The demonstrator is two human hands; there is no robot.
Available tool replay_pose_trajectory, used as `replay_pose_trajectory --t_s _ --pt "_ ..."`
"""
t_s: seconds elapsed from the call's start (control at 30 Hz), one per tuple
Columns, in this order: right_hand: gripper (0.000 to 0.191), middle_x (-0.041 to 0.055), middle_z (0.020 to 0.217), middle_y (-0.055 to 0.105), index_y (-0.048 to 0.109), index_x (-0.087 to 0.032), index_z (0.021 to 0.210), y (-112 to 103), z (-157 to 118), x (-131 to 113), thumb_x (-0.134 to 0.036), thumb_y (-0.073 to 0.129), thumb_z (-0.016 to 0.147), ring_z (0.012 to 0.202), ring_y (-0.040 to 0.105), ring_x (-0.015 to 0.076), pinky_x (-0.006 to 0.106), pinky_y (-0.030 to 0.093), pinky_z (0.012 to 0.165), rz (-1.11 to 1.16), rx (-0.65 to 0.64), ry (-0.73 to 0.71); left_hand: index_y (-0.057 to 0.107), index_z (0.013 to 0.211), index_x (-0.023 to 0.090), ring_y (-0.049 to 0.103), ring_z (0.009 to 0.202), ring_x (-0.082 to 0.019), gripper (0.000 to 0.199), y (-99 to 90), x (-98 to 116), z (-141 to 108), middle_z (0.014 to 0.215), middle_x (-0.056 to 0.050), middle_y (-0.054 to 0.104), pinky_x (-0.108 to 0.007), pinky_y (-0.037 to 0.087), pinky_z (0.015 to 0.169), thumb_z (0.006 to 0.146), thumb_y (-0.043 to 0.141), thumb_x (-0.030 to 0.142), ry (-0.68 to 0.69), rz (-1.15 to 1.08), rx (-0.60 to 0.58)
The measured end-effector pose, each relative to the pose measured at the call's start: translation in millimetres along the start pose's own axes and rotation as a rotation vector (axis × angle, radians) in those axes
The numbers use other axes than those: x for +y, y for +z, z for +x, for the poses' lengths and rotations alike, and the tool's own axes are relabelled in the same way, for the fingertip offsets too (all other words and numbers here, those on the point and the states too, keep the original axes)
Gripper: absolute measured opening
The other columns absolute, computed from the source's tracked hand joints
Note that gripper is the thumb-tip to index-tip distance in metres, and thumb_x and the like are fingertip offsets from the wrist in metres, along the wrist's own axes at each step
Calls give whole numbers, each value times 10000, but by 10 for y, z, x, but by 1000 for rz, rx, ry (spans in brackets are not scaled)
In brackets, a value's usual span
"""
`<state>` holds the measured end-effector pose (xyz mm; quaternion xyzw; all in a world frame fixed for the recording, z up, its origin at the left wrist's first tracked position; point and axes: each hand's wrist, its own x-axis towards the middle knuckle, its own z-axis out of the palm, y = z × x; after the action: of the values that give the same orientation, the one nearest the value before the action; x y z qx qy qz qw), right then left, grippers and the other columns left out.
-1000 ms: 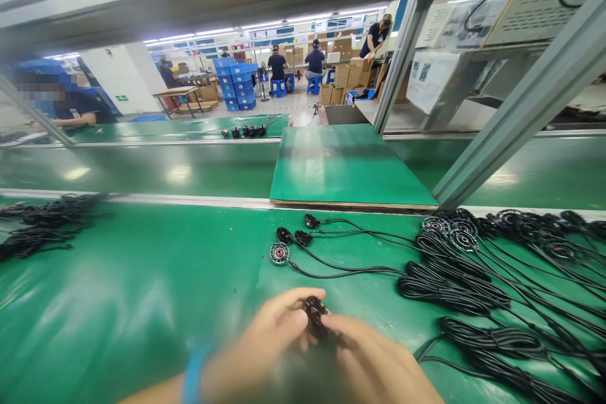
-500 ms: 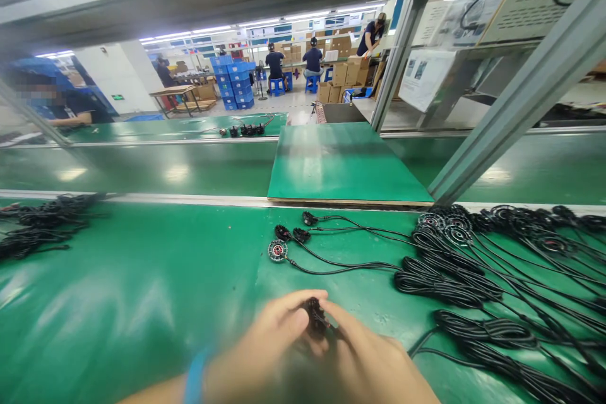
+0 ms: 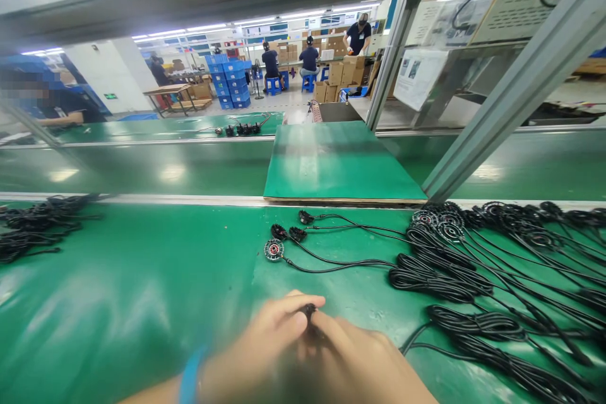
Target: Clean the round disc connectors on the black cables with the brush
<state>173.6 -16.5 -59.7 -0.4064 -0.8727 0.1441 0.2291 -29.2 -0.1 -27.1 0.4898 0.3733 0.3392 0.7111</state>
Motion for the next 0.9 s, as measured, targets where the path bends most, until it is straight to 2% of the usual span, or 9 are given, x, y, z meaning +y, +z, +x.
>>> replay_pose_trajectory --t_s 0.1,0.23,0.33,0.43,0.57,0.77,0.9 --pt "365 -11 815 659 496 -256 1243 -111 48 -34 -195 534 885 584 617 128 198 413 498 61 30 18 597 1270 217 592 754 -157 442 13 46 -2 965 -68 658 -279 477 713 920 552 484 0 2 12" --pt "433 -83 677 597 411 -273 1271 -250 105 -67 -203 533 862 491 578 107 193 396 473 232 6 159 555 1200 192 606 726 -151 397 109 150 32 863 -48 638 -265 454 684 914 577 467 -6 -217 48" --pt "319 -93 648 574 473 -269 1168 -288 114 -78 -219 546 861 473 561 99 191 391 461 308 17 248 564 1116 166 611 717 -141 373 145 189 54 885 -56 631 -247 437 655 887 624 454 -24 -274 76" --pt "162 -77 640 574 540 -262 1040 -300 112 -83 -234 502 885 492 565 101 185 415 465 380 48 266 564 1102 154 605 704 -136 376 133 182 69 904 -64 625 -241 425 621 884 627 455 -20 -274 97" --pt "122 -46 676 610 574 -254 953 -316 107 -77 -233 459 917 538 592 112 181 469 498 438 115 246 563 1098 156 601 705 -136 389 107 159 80 926 -61 609 -240 419 608 869 644 461 -9 -282 119" --pt "153 -14 769 605 567 -255 1106 -312 74 -24 -259 507 964 579 607 119 189 493 508 292 235 101 565 1100 159 602 709 -138 378 104 173 75 941 -70 620 -250 421 628 876 638 454 -9 -274 115" --pt "173 7 809 621 571 -240 1112 -369 81 -15 -180 471 984 632 616 124 214 501 573 211 261 6 556 1122 162 605 721 -137 375 90 149 68 1020 -100 638 -252 426 633 896 610 457 -2 -250 112"
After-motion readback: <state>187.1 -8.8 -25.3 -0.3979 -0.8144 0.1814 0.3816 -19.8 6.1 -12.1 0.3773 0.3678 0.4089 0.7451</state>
